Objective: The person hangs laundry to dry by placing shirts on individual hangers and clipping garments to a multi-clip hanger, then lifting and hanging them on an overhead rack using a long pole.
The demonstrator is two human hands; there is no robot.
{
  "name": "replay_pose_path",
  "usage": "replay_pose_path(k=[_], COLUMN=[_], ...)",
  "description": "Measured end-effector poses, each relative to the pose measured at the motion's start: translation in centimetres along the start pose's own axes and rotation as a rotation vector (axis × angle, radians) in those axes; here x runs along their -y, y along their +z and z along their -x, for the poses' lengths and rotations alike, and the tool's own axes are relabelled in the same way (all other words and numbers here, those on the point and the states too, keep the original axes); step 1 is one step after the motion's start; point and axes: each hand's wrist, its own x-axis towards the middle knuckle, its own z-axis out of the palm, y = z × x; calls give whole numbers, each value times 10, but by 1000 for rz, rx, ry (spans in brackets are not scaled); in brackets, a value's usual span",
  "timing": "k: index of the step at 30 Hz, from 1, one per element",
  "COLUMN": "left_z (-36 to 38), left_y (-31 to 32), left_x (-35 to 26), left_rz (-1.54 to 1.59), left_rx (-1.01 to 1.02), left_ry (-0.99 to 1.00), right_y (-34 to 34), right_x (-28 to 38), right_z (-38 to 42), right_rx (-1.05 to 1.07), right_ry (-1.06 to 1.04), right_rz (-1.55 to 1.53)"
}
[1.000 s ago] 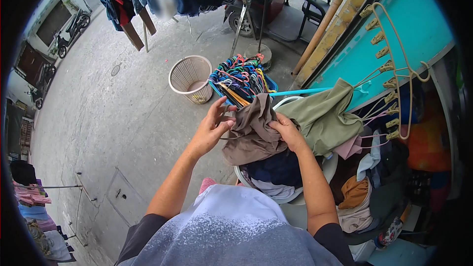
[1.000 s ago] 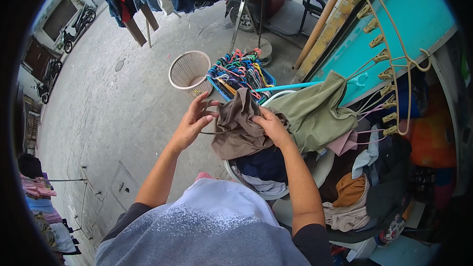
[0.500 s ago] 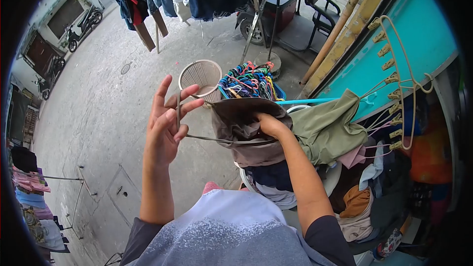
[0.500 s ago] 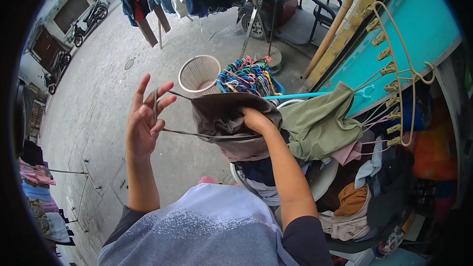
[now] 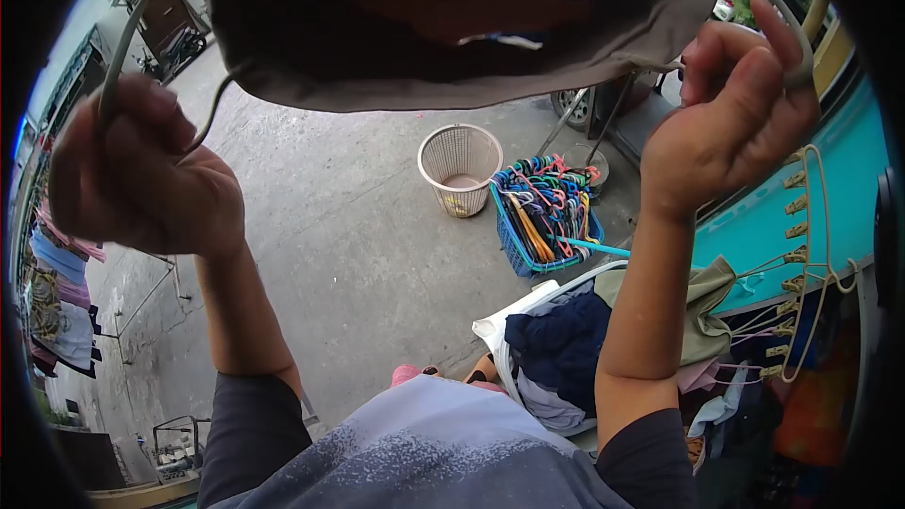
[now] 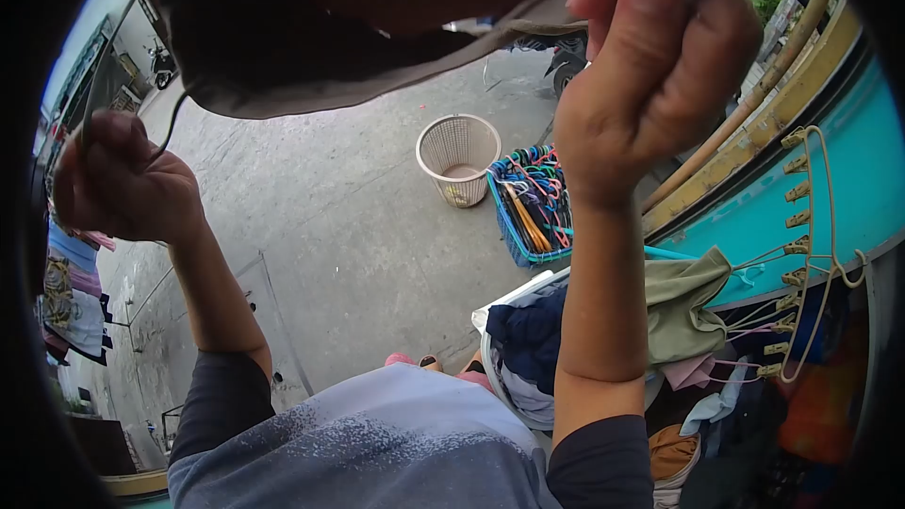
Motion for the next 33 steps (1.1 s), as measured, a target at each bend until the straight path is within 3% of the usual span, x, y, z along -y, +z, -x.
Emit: replay_pose_path(k=[2, 3, 4, 5, 6, 7, 8, 11, 12, 14, 16, 17, 19, 23, 25, 27, 33], left_z=[28, 68, 128, 218, 300, 357, 369, 395, 382, 343, 294, 274, 244, 213, 191, 175, 106], left_y=[53, 53, 55, 34, 7, -15, -33, -87, -93, -94, -80, -72, -62, -55, -43, -24, 55], left_x=[-24, -3, 17, 41, 35, 23, 16, -21, -7, 21, 35, 36, 38, 56, 61, 65, 66], left_rz=[-122, -386, -506, -742, -763, -244, -235, 124, 10, -43, -95, -96, -206, -252, -160, -115, 230], left_rx=[-199, 202, 456, 722, 1106, 1398, 1398, 488, 266, 138, 146, 140, 161, 251, 183, 188, 211], left_ry=[132, -223, -536, -520, -918, -1811, -1807, -2348, -2301, -2128, -1929, -1924, -1741, -1644, -1579, -1545, -1272], right_y=[18, 20, 12, -7, -35, -48, -58, -74, -74, -70, -60, -53, -42, -36, -37, -41, -65], right_x=[-32, -71, -112, -123, -143, -123, -106, -55, -65, -82, -87, -85, -83, -93, -100, -104, -99], right_z=[39, 83, 149, 221, 319, 340, 356, 406, 396, 349, 308, 288, 257, 226, 208, 188, 116], right_rx=[20, 299, 683, 1061, 1499, 1495, 1420, 930, 661, 514, 402, 366, 337, 367, 445, 423, 347], right_ry=[-283, -120, 163, 532, 825, 827, 1209, 2296, 2333, 2156, 2002, 1947, 1859, 1678, 1576, 1500, 1390], right_rz=[231, 490, 737, 847, 636, 646, 459, -250, -46, -234, -375, -442, -428, -299, -252, -90, -9])
